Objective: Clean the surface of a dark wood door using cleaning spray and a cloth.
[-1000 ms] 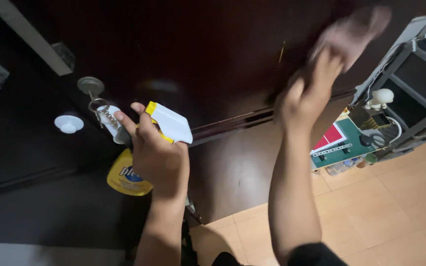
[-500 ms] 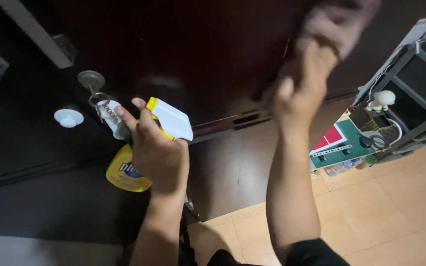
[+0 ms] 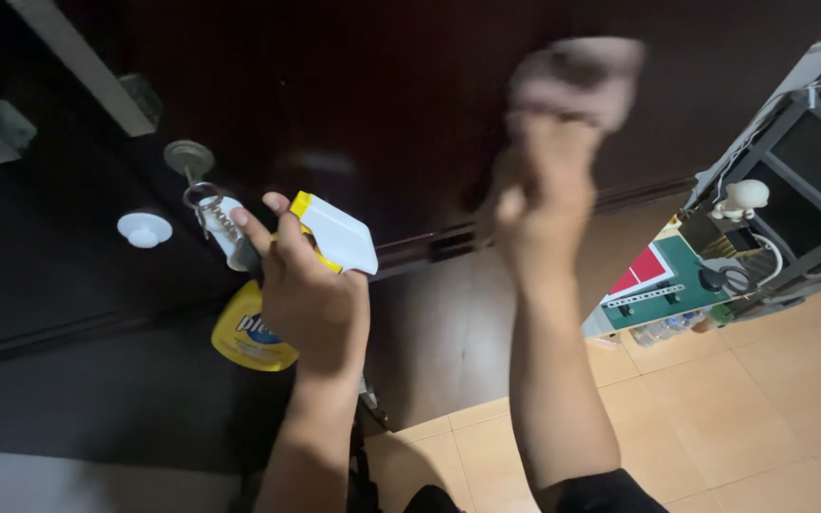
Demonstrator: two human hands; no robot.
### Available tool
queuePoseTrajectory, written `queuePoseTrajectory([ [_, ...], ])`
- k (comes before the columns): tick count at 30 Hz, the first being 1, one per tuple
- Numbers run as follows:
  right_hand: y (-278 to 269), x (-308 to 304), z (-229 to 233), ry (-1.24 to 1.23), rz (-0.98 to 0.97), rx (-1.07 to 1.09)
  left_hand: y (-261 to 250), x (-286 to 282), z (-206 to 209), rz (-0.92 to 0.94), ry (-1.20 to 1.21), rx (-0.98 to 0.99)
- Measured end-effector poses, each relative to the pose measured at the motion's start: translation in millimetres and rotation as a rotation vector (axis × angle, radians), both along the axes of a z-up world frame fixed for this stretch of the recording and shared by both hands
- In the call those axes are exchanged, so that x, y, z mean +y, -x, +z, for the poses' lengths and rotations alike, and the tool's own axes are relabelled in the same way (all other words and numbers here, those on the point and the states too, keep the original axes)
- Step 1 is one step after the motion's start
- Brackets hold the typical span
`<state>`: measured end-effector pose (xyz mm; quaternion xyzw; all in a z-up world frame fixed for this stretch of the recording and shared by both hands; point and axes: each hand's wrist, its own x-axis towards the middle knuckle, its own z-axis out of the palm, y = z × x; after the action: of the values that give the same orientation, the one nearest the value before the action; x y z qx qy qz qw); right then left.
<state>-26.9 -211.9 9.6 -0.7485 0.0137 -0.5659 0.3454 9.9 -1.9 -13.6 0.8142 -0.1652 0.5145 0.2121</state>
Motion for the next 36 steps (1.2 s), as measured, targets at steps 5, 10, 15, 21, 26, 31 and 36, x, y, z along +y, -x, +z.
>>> queuePoseTrajectory([
  [5,-4,-11,-53,-0.018,-0.198,-0.105,7,1,10,-0.021,0.001,0.085],
  [10,-4,46,-45,0.084,-0.091,-0.066,2,0,2,0.006,-0.016,-0.001],
  [15,-1,21,-1,0.221,-0.047,-0.041,1,0,1,0.024,-0.039,-0.067],
  [21,4,-4,-20,-0.408,-0.010,-0.039,6,-2,6,0.004,0.062,0.009],
  [26,3,40,-67,-0.008,-0.020,0.043,15,4,20,-0.115,0.122,0.189],
  [31,-5,54,-5,0.507,-0.002,0.004,8,5,12,-0.060,0.096,0.028],
  [36,-6,13,22,-0.258,0.227,0.147,7,3,11,-0.044,0.064,-0.078],
])
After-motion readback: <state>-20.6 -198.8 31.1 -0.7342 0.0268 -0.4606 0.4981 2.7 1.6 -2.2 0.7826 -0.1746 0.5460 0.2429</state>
